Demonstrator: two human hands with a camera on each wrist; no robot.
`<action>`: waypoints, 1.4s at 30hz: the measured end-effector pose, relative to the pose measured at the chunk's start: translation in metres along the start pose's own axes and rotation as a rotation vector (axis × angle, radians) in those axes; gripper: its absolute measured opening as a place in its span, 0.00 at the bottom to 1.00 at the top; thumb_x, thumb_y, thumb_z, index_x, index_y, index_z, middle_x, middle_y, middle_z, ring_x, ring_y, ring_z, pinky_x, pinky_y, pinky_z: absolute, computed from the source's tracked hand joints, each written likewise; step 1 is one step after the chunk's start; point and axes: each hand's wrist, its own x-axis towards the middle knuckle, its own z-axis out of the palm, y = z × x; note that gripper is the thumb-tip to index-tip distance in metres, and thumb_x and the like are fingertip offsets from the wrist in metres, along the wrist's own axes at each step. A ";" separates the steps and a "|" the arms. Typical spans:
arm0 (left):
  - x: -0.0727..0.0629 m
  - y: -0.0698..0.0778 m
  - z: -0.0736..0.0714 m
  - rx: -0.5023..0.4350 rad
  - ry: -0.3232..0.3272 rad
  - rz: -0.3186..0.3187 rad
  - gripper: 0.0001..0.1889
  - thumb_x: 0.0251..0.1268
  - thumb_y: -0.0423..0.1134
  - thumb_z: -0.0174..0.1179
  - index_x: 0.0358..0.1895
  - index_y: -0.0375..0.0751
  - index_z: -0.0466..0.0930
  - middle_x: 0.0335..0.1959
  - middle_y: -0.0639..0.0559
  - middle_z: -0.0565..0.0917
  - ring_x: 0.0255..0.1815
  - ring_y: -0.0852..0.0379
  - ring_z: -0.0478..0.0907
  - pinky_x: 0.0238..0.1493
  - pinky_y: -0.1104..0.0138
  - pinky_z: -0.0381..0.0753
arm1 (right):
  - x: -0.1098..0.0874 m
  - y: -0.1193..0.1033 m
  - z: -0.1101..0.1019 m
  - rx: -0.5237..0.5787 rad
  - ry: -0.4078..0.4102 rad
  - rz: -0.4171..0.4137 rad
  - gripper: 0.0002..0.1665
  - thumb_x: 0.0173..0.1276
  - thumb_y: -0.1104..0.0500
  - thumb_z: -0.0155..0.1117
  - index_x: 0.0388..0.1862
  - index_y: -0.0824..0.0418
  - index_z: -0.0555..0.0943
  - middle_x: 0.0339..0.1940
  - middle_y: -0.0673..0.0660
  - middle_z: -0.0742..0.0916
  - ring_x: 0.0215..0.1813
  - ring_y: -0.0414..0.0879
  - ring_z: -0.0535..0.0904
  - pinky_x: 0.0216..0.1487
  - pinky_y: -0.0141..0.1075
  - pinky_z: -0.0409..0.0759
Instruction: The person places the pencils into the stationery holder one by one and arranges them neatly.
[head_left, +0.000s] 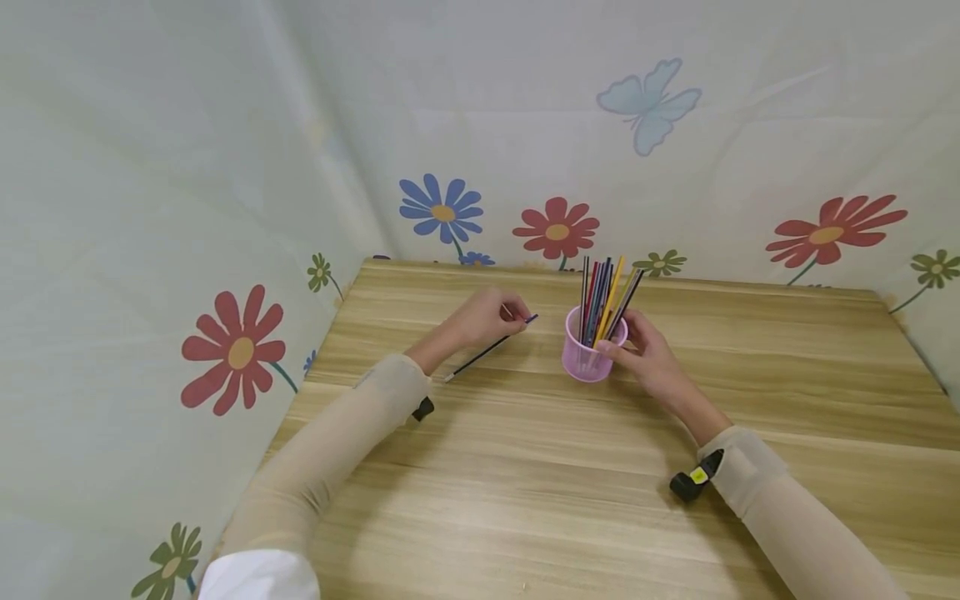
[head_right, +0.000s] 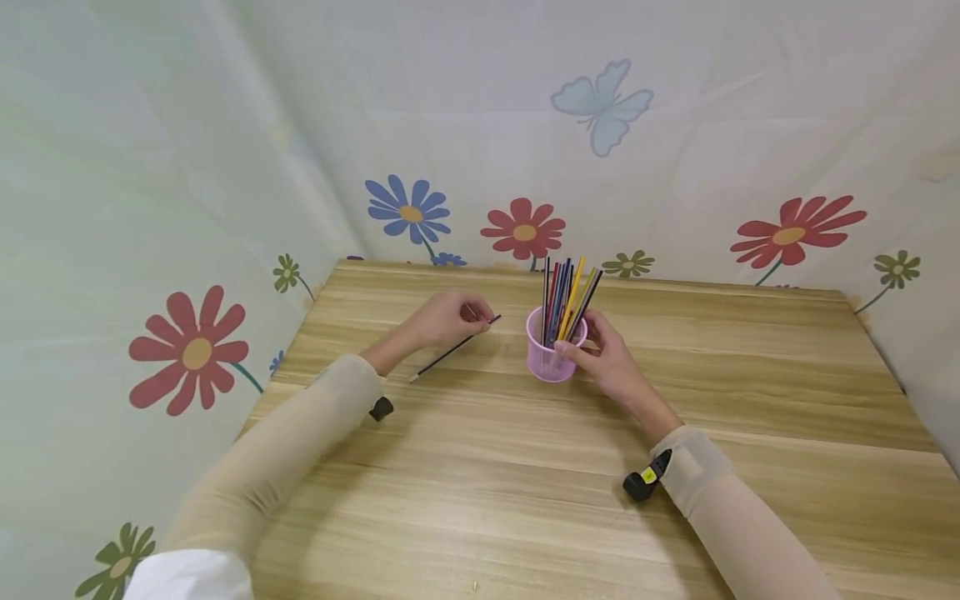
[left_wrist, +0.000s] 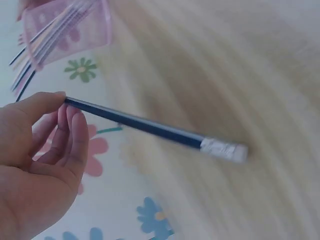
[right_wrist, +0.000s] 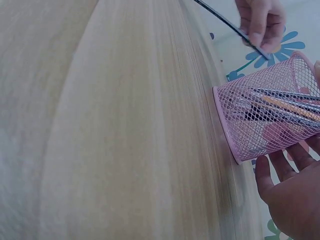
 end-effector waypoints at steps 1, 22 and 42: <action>0.000 0.002 -0.003 -0.006 0.006 0.005 0.06 0.74 0.38 0.68 0.48 0.43 0.88 0.39 0.54 0.87 0.41 0.57 0.84 0.43 0.65 0.85 | 0.000 0.000 0.000 -0.002 -0.002 -0.003 0.35 0.78 0.62 0.67 0.78 0.66 0.65 0.74 0.65 0.77 0.75 0.53 0.71 0.68 0.30 0.74; 0.006 0.069 -0.044 -0.100 0.260 0.246 0.09 0.73 0.35 0.69 0.51 0.40 0.87 0.42 0.54 0.88 0.42 0.61 0.85 0.48 0.69 0.86 | -0.001 0.002 0.000 0.009 0.020 -0.001 0.34 0.78 0.63 0.67 0.77 0.67 0.67 0.72 0.68 0.77 0.72 0.49 0.73 0.64 0.28 0.77; 0.032 0.140 -0.054 -0.458 0.347 0.288 0.10 0.73 0.37 0.70 0.52 0.42 0.86 0.41 0.52 0.91 0.36 0.51 0.89 0.32 0.61 0.86 | 0.001 0.003 -0.001 -0.001 0.007 -0.008 0.34 0.78 0.64 0.67 0.77 0.67 0.66 0.72 0.67 0.77 0.72 0.50 0.73 0.64 0.30 0.77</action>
